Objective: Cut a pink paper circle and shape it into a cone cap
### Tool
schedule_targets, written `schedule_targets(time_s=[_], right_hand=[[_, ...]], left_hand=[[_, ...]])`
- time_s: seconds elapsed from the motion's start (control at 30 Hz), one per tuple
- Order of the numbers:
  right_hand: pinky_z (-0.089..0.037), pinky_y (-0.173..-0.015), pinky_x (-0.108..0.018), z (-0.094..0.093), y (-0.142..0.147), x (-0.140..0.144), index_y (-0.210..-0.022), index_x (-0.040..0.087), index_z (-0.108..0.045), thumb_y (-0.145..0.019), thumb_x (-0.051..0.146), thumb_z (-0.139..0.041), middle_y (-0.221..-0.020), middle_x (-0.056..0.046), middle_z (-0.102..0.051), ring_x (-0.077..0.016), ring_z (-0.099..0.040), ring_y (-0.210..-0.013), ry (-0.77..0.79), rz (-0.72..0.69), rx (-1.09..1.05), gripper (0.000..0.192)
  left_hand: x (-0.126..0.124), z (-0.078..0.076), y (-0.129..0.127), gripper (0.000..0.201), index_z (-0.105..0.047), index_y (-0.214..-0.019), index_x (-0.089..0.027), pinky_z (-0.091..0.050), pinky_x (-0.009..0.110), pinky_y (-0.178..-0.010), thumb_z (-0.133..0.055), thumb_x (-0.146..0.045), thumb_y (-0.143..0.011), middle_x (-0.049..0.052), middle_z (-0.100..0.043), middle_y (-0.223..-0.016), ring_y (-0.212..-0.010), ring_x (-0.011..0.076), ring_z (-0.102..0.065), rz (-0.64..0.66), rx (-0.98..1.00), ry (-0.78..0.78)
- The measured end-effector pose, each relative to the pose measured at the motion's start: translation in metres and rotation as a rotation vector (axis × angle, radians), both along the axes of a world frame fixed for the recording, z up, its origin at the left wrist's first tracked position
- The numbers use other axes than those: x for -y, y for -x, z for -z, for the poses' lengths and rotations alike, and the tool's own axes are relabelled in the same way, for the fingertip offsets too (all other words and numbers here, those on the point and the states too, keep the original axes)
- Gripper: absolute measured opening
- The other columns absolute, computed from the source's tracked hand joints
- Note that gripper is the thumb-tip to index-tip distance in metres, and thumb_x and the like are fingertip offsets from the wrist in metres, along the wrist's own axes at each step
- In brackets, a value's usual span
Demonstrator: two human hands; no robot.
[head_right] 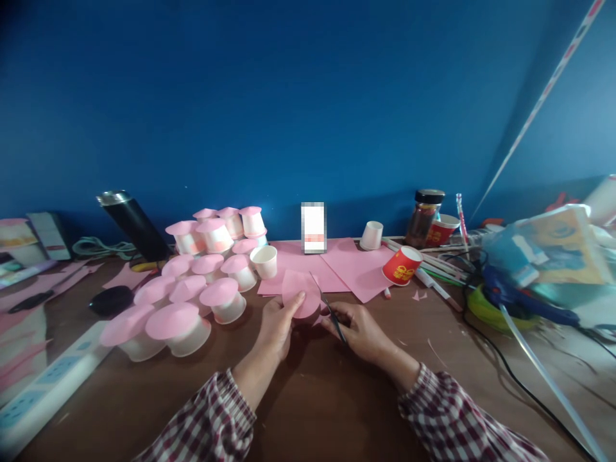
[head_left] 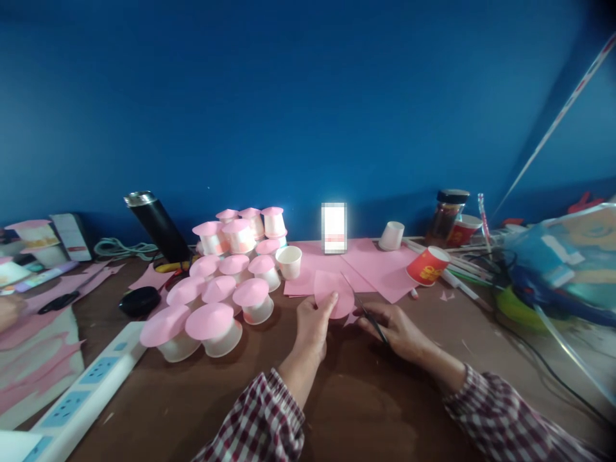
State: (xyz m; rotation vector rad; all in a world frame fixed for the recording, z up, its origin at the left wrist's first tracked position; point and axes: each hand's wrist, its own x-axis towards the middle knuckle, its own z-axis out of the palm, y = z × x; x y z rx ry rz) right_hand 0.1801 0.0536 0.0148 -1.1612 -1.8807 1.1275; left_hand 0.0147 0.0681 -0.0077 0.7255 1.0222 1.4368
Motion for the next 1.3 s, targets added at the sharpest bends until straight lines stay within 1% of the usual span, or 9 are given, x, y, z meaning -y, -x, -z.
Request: schedule_targets(time_s=[0.2, 0.33, 0.47, 0.6, 0.77, 0.9, 1.03, 1.17, 1.3], right_hand=[[-0.047, -0.063, -0.025, -0.0005, 0.0004, 0.0000, -0.106, 0.012, -0.063, -0.082, 0.044, -0.057, -0.084, -0.006, -0.067, -0.0191, -0.060, -0.077, 0.010, -0.001, 0.008, 0.040], [-0.046, -0.060, -0.024, -0.0019, 0.0011, 0.0006, -0.104, 0.012, -0.064, -0.081, 0.044, -0.058, -0.078, -0.005, -0.067, -0.0173, -0.059, -0.072, 0.017, 0.000, 0.013, 0.039], [-0.045, -0.061, -0.023, -0.0002, 0.0006, 0.0006, -0.103, 0.012, -0.064, -0.081, 0.043, -0.059, -0.079, -0.005, -0.066, -0.0167, -0.059, -0.072, 0.028, -0.005, -0.027, 0.039], [-0.042, -0.053, -0.021, 0.0006, 0.0005, 0.0008, -0.104, 0.012, -0.063, -0.081, 0.044, -0.058, -0.071, -0.003, -0.064, -0.0129, -0.056, -0.061, 0.059, -0.007, -0.040, 0.040], [-0.044, -0.061, -0.022, -0.0041, 0.0017, 0.0014, -0.098, 0.013, -0.066, -0.079, 0.043, -0.061, -0.074, -0.003, -0.065, -0.0155, -0.058, -0.070, 0.035, -0.019, -0.048, 0.035], [-0.043, -0.058, -0.022, -0.0041, 0.0012, 0.0011, -0.100, 0.013, -0.065, -0.080, 0.044, -0.060, -0.071, -0.002, -0.064, -0.0146, -0.057, -0.065, 0.032, -0.014, -0.022, 0.037], [-0.043, -0.058, -0.022, -0.0013, 0.0006, 0.0010, -0.102, 0.013, -0.065, -0.080, 0.044, -0.059, -0.078, -0.004, -0.066, -0.0155, -0.057, -0.068, 0.032, -0.013, -0.009, 0.039], [-0.042, -0.056, -0.021, -0.0004, 0.0011, 0.0019, -0.103, 0.013, -0.064, -0.080, 0.042, -0.060, -0.073, -0.003, -0.065, -0.0149, -0.057, -0.066, 0.059, -0.025, -0.032, 0.037], [-0.045, -0.060, -0.022, -0.0022, 0.0017, 0.0023, -0.102, 0.014, -0.065, -0.080, 0.041, -0.061, -0.078, -0.004, -0.065, -0.0155, -0.058, -0.069, 0.081, -0.052, -0.061, 0.036]], left_hand=[[-0.0010, 0.0035, 0.0009, 0.044, -0.068, -0.080, -0.007, -0.045, 0.026, -0.054, -0.073, -0.046, -0.061, 0.009, -0.067, -0.067, -0.058, 0.0163, -0.060, -0.003, -0.012, -0.010], [0.0004, 0.0014, 0.0015, 0.046, -0.069, -0.081, -0.006, -0.046, 0.028, -0.055, -0.074, -0.047, -0.059, 0.010, -0.067, -0.069, -0.059, 0.0172, -0.060, -0.004, -0.008, -0.008], [0.0013, -0.0011, 0.0011, 0.044, -0.068, -0.080, -0.006, -0.045, 0.027, -0.055, -0.074, -0.046, -0.060, 0.010, -0.066, -0.067, -0.058, 0.0166, -0.060, -0.008, 0.001, -0.003], [0.0006, -0.0004, 0.0012, 0.041, -0.068, -0.079, -0.007, -0.045, 0.027, -0.055, -0.073, -0.045, -0.062, 0.009, -0.066, -0.066, -0.058, 0.0162, -0.059, -0.013, -0.015, -0.002], [-0.0006, 0.0006, 0.0019, 0.045, -0.068, -0.083, -0.006, -0.047, 0.029, -0.058, -0.073, -0.044, -0.062, 0.011, -0.067, -0.071, -0.062, 0.0180, -0.061, -0.024, -0.026, -0.010], [-0.0008, 0.0002, 0.0021, 0.044, -0.068, -0.083, -0.007, -0.048, 0.030, -0.060, -0.073, -0.044, -0.062, 0.011, -0.068, -0.074, -0.063, 0.0187, -0.062, -0.026, -0.015, -0.002], [-0.0009, 0.0013, 0.0018, 0.044, -0.068, -0.084, -0.007, -0.048, 0.030, -0.061, -0.073, -0.044, -0.062, 0.011, -0.069, -0.075, -0.065, 0.0193, -0.063, -0.028, -0.006, -0.006], [-0.0011, 0.0024, 0.0019, 0.045, -0.068, -0.084, -0.007, -0.048, 0.030, -0.060, -0.075, -0.044, -0.059, 0.011, -0.069, -0.074, -0.066, 0.0200, -0.063, -0.050, -0.016, -0.005], [-0.0003, 0.0012, 0.0019, 0.045, -0.069, -0.081, -0.007, -0.048, 0.030, -0.059, -0.077, -0.044, -0.055, 0.010, -0.068, -0.070, -0.064, 0.0201, -0.062, -0.049, -0.004, 0.004]])
